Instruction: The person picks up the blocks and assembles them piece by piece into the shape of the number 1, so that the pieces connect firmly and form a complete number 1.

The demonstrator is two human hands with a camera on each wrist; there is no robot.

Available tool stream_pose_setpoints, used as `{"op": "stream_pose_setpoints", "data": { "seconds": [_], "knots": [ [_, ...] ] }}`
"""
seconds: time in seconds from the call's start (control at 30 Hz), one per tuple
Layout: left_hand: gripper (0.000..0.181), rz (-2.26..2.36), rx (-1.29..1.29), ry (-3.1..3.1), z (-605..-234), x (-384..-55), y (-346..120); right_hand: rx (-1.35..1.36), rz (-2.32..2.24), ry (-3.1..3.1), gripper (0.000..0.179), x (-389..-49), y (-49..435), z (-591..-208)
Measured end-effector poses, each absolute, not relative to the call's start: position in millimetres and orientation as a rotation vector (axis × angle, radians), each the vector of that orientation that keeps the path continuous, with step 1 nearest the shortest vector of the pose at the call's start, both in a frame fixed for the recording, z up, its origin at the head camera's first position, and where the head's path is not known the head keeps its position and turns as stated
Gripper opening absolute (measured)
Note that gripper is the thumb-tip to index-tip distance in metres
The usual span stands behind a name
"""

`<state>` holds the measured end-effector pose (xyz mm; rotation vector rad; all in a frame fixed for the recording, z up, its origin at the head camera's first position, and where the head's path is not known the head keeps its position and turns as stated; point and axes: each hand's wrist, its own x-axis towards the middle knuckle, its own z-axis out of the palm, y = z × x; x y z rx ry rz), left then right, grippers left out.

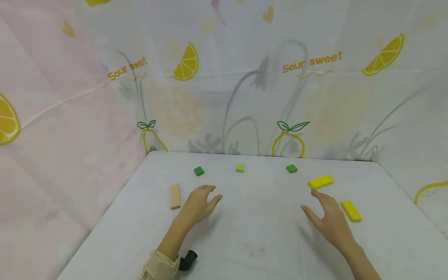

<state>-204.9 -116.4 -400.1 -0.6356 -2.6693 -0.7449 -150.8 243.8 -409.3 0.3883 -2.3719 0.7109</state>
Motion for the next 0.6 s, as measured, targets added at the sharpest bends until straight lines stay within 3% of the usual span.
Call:
{"op": "stream_pose_setpoints", "data": {
  "seconds": [0.6],
  "knots": [
    [0.030, -0.794, -0.652, -2.483, -404, -213, -141, 0.427, 0.724, -2.281, 0.048, -149, 258, -407]
  ]
}}
